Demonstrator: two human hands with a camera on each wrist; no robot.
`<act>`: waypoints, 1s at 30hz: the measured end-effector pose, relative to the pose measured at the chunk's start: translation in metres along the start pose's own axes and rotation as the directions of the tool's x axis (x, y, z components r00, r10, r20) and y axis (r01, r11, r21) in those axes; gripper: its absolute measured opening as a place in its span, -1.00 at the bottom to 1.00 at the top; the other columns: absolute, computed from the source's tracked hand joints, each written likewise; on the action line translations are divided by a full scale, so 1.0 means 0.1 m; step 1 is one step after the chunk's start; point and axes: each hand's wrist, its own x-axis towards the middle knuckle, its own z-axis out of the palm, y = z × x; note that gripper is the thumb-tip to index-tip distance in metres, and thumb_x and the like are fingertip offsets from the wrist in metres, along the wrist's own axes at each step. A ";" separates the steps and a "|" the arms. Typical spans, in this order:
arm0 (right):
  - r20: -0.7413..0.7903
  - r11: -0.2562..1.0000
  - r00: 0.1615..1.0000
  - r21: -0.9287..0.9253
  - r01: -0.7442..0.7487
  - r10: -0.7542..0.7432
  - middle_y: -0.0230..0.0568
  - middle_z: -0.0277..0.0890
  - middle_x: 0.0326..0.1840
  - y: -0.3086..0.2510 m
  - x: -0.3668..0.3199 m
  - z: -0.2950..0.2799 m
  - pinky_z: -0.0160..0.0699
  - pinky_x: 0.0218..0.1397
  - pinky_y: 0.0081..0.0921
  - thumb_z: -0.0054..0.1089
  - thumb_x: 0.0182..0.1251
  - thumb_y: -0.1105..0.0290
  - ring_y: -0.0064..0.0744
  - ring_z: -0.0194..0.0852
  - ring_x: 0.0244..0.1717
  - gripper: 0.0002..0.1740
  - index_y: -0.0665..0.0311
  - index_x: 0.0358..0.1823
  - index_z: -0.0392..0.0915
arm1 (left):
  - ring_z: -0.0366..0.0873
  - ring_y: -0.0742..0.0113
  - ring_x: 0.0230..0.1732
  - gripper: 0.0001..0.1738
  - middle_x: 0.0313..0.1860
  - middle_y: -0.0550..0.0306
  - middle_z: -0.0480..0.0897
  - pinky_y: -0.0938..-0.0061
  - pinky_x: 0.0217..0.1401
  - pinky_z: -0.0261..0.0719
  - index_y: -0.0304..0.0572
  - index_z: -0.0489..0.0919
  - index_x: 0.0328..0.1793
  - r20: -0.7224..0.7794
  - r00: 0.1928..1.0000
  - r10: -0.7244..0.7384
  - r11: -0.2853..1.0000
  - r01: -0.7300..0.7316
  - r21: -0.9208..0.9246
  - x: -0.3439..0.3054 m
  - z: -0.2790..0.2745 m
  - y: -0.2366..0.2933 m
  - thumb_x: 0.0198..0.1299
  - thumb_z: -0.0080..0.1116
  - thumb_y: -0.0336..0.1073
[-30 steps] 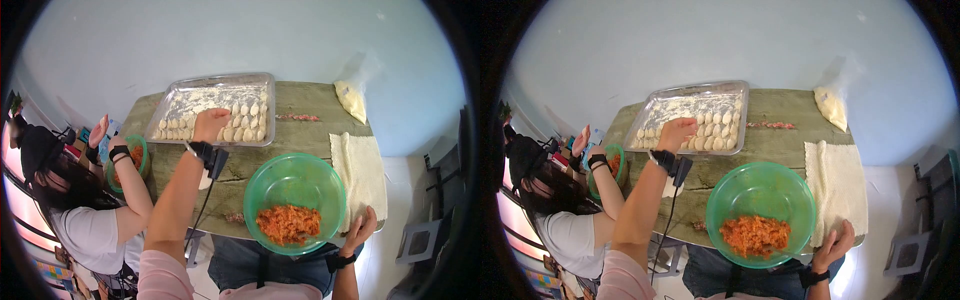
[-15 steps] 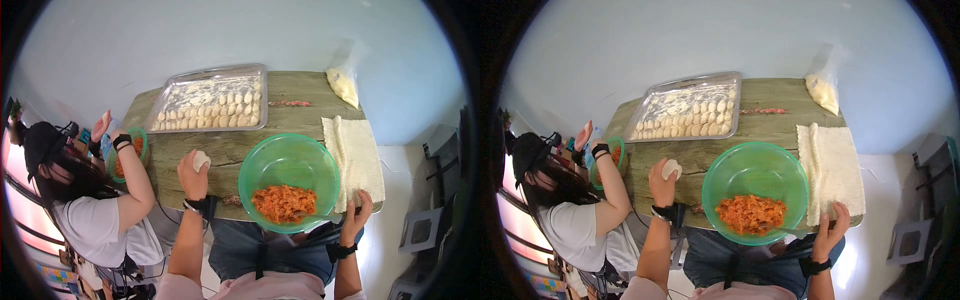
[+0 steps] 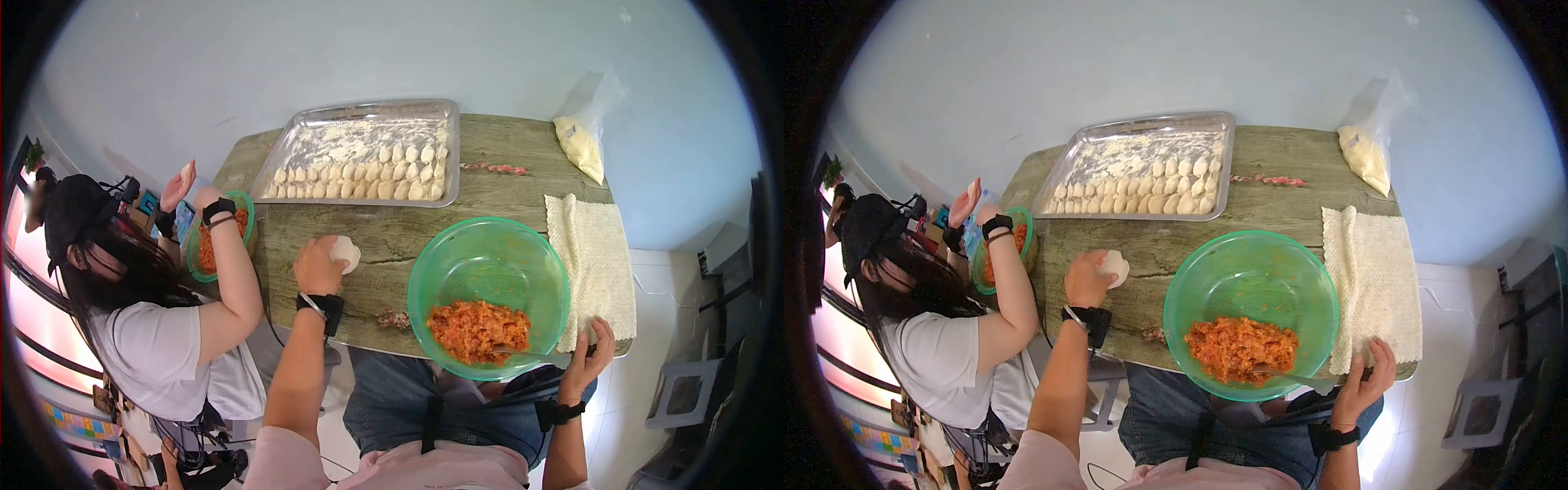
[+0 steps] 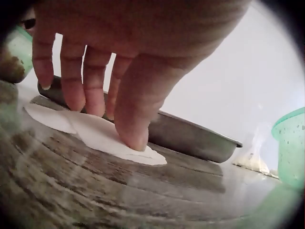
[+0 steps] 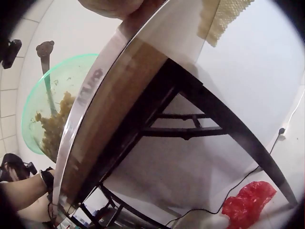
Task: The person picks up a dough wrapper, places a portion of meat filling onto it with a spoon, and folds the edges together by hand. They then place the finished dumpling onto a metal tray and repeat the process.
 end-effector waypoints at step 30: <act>0.010 0.999 1.000 -0.045 0.018 -0.018 -0.12 0.48 0.04 0.01 0.00 0.00 0.10 0.25 -0.27 0.08 0.26 0.32 -0.13 0.33 0.10 -0.78 0.29 -0.16 0.50 | 0.55 0.21 -0.31 -0.89 -0.33 0.02 0.60 0.36 -0.20 0.47 -0.27 0.56 -0.41 0.265 0.895 0.360 0.933 -0.347 -0.097 0.61 -0.15 -0.06 -0.07 0.29 -0.51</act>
